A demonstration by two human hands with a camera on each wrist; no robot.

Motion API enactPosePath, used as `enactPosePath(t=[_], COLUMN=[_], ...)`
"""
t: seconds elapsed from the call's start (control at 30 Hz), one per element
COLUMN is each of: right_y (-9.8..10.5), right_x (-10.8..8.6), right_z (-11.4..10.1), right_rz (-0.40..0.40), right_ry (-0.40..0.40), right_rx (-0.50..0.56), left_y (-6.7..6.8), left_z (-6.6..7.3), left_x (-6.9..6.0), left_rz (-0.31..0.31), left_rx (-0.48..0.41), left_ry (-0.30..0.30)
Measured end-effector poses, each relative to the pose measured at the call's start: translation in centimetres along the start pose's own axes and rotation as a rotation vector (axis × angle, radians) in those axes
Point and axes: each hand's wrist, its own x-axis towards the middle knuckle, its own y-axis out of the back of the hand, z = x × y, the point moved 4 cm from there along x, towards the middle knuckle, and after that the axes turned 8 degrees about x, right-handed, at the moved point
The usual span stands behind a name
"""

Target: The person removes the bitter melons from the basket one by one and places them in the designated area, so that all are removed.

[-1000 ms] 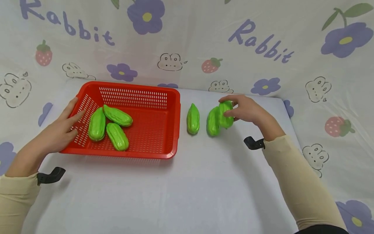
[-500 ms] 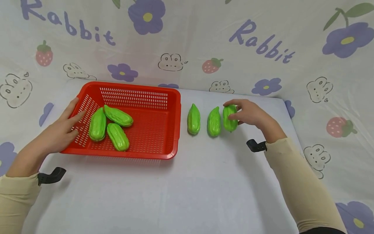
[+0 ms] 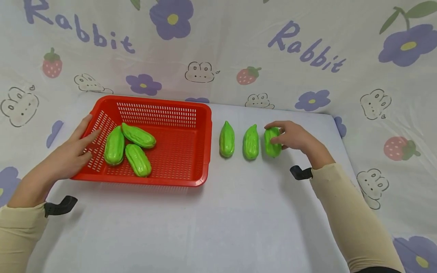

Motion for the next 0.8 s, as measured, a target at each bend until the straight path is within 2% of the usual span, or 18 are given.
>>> enactPosePath(t=[0.27, 0.8], right_y=[-0.3, -0.8], right_x=[0.4, 1.0], right_z=[1.2, 2.3], right_rz=[-0.020, -0.027], right_ry=[-0.018, -0.046], right_rx=[0.003, -0.009], left_y=[0.1, 0.1], left_z=[0.1, 0.1], left_x=[0.1, -0.1], left_rz=[0.005, 0.009], left_rx=[0.006, -0.003], left_ry=[-0.002, 0.005])
